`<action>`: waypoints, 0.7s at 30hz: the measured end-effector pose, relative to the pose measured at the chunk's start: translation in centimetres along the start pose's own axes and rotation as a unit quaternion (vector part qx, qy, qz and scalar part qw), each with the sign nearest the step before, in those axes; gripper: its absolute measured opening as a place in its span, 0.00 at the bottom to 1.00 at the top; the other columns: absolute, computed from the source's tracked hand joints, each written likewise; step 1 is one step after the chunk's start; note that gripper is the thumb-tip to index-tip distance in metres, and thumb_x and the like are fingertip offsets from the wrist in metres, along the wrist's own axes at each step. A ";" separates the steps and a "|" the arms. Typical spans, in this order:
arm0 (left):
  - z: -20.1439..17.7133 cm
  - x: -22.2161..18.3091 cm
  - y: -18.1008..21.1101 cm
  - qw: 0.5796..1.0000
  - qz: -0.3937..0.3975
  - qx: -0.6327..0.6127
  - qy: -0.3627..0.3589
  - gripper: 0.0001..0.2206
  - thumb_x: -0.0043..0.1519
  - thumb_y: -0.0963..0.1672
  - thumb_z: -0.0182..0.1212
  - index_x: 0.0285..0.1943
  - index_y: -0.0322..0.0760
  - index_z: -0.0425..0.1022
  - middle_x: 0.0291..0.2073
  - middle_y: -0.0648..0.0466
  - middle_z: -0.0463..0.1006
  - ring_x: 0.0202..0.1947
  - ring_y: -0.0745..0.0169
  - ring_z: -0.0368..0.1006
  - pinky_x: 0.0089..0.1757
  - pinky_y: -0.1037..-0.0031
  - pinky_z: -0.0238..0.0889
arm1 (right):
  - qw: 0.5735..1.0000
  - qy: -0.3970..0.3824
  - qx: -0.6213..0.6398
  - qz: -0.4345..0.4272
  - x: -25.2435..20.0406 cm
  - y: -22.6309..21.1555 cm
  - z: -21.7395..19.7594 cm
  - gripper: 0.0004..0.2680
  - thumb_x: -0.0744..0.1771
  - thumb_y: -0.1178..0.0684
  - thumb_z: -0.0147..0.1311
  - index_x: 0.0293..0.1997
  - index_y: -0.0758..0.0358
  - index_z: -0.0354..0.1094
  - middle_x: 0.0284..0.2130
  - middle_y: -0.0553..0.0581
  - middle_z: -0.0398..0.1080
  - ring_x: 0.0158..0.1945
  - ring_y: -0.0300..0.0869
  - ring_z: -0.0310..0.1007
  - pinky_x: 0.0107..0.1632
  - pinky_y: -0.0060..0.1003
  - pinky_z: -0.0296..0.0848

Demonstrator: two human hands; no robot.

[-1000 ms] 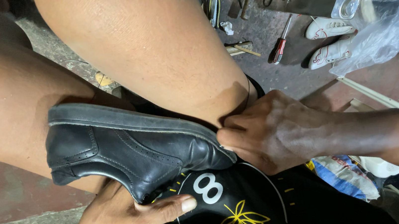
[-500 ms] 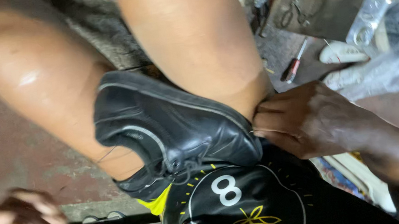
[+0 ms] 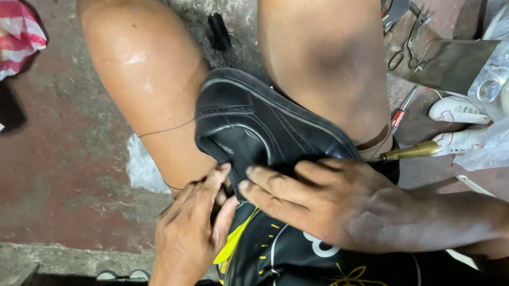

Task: The person sews a black leather shoe by hand, using a needle and thread to stitch along the seam between the upper and the sole.

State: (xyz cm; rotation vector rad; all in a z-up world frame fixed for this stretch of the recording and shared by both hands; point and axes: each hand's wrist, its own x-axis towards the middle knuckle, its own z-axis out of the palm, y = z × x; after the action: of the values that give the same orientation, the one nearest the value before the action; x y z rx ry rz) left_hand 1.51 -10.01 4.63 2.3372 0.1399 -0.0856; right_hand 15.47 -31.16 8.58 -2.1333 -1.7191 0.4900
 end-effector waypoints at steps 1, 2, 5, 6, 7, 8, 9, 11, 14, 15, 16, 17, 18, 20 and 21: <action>0.3 -0.2 -0.4 0.999 -0.029 -0.023 0.006 0.11 0.58 0.43 0.72 0.44 0.33 0.75 0.34 0.49 0.78 0.33 0.50 0.76 0.37 0.65 0.70 | 1.000 0.001 0.010 -0.003 0.1 -0.1 0.1 0.18 0.62 0.52 0.55 0.59 0.59 0.73 0.56 0.54 0.72 0.37 0.39 0.71 0.38 0.32 0.73; 0.5 -0.5 -0.7 0.997 -0.058 -0.048 0.017 0.10 0.59 0.43 0.73 0.37 0.35 0.74 0.32 0.52 0.78 0.31 0.52 0.76 0.37 0.66 0.70 | 1.000 -0.001 0.018 -0.011 -0.1 0.1 0.2 0.17 0.62 0.51 0.55 0.56 0.60 0.73 0.53 0.54 0.72 0.37 0.40 0.71 0.38 0.33 0.72; -0.1 -1.8 -1.6 0.997 -0.013 -0.075 0.026 0.08 0.58 0.40 0.72 0.36 0.34 0.74 0.33 0.52 0.76 0.31 0.54 0.74 0.35 0.68 0.68 | 0.997 0.030 0.006 -0.073 -0.8 0.4 0.8 0.09 0.66 0.51 0.56 0.50 0.57 0.72 0.52 0.54 0.71 0.39 0.40 0.70 0.39 0.34 0.70; -0.5 -2.0 -1.7 0.989 -0.044 -0.136 0.026 0.07 0.58 0.40 0.70 0.35 0.34 0.74 0.34 0.51 0.77 0.28 0.59 0.73 0.33 0.70 0.66 | 0.993 0.054 -0.006 -0.102 -1.0 0.6 1.2 0.05 0.68 0.52 0.56 0.47 0.55 0.72 0.53 0.53 0.71 0.39 0.40 0.70 0.39 0.34 0.69; -0.7 -2.2 -1.6 0.977 -0.074 -0.196 0.026 0.05 0.58 0.40 0.68 0.35 0.33 0.75 0.36 0.51 0.78 0.26 0.64 0.71 0.30 0.73 0.65 | 0.993 0.045 -0.003 -0.111 -1.3 0.7 1.5 0.06 0.67 0.52 0.56 0.47 0.56 0.72 0.54 0.53 0.71 0.38 0.39 0.69 0.38 0.33 0.68; -1.1 -1.8 -1.6 0.963 -0.098 -0.252 0.022 0.04 0.57 0.39 0.67 0.34 0.33 0.75 0.37 0.50 0.78 0.23 0.69 0.69 0.28 0.76 0.63 | 0.992 0.042 -0.002 -0.116 -1.6 0.7 2.0 0.07 0.66 0.52 0.55 0.47 0.57 0.72 0.54 0.53 0.72 0.37 0.39 0.69 0.36 0.33 0.67; -1.2 -1.3 -1.5 0.915 -0.106 -0.390 0.001 0.04 0.61 0.41 0.63 0.37 0.34 0.75 0.40 0.51 0.80 0.26 0.71 0.69 0.29 0.78 0.63 | 0.992 0.039 0.000 -0.121 -2.0 0.7 2.4 0.07 0.65 0.52 0.55 0.46 0.57 0.73 0.54 0.53 0.73 0.35 0.38 0.68 0.35 0.32 0.67; -0.8 -0.2 -0.9 0.765 -0.123 -0.631 -0.049 0.06 0.67 0.43 0.57 0.42 0.35 0.73 0.45 0.52 0.82 0.31 0.75 0.71 0.32 0.81 0.64 | 0.993 0.046 0.014 -0.105 -3.0 0.7 3.6 0.10 0.64 0.52 0.55 0.48 0.57 0.73 0.54 0.53 0.72 0.37 0.39 0.70 0.38 0.33 0.69; 1.3 1.9 0.1 0.773 -0.224 -0.581 -0.120 0.09 0.70 0.44 0.53 0.50 0.34 0.76 0.35 0.51 0.77 0.29 0.69 0.69 0.31 0.78 0.65 | 0.994 0.046 0.018 -0.095 -4.2 0.9 5.7 0.13 0.62 0.51 0.54 0.49 0.56 0.73 0.55 0.54 0.70 0.40 0.42 0.72 0.41 0.36 0.72; 2.4 2.6 0.5 0.818 -0.233 -0.509 -0.131 0.11 0.70 0.44 0.52 0.52 0.32 0.77 0.33 0.48 0.73 0.29 0.66 0.67 0.32 0.75 0.65 | 0.995 0.045 0.013 -0.094 -4.8 1.1 6.6 0.14 0.61 0.51 0.55 0.50 0.56 0.72 0.55 0.54 0.69 0.41 0.43 0.73 0.42 0.37 0.72; 3.1 3.2 1.0 0.932 -0.121 -0.340 -0.041 0.10 0.70 0.42 0.51 0.51 0.32 0.76 0.39 0.44 0.77 0.36 0.54 0.73 0.38 0.68 0.69 | 0.996 0.021 0.031 -0.083 -5.3 1.5 7.6 0.16 0.58 0.51 0.55 0.50 0.56 0.72 0.55 0.54 0.68 0.42 0.44 0.73 0.43 0.40 0.73; 3.8 3.8 1.3 0.988 -0.001 -0.147 0.044 0.09 0.69 0.41 0.51 0.51 0.31 0.75 0.44 0.40 0.81 0.44 0.43 0.79 0.44 0.60 0.72 | 0.996 -0.004 0.049 -0.073 -5.8 2.3 8.6 0.19 0.55 0.50 0.56 0.51 0.56 0.73 0.55 0.54 0.68 0.43 0.45 0.74 0.44 0.42 0.74; 4.1 4.3 1.4 0.989 -0.025 -0.143 -0.021 0.09 0.68 0.41 0.52 0.49 0.30 0.75 0.41 0.38 0.80 0.42 0.38 0.78 0.43 0.56 0.71 | 0.997 -0.042 0.047 -0.038 -6.9 2.5 9.5 0.21 0.56 0.49 0.57 0.56 0.50 0.72 0.61 0.51 0.67 0.47 0.43 0.74 0.48 0.43 0.73; 4.6 5.4 1.3 0.986 -0.029 -0.100 -0.128 0.08 0.64 0.42 0.55 0.42 0.29 0.75 0.35 0.36 0.79 0.39 0.35 0.77 0.42 0.52 0.70 | 0.996 -0.010 0.070 -0.057 -8.9 5.7 11.0 0.21 0.61 0.48 0.58 0.62 0.49 0.70 0.66 0.53 0.64 0.51 0.40 0.73 0.53 0.40 0.72; 4.9 6.0 0.8 0.983 -0.010 -0.061 -0.170 0.08 0.61 0.42 0.57 0.38 0.28 0.75 0.32 0.37 0.79 0.37 0.35 0.77 0.42 0.52 0.70 | 0.988 0.062 0.094 -0.109 -9.8 8.0 11.6 0.18 0.65 0.48 0.58 0.64 0.53 0.69 0.65 0.57 0.63 0.52 0.39 0.70 0.55 0.37 0.73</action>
State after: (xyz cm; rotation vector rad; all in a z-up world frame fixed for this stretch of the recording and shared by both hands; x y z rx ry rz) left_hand 7.46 -13.62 1.21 2.1627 -0.0026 -0.4694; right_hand 14.82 -41.70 -4.96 -1.7831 -1.7369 0.4294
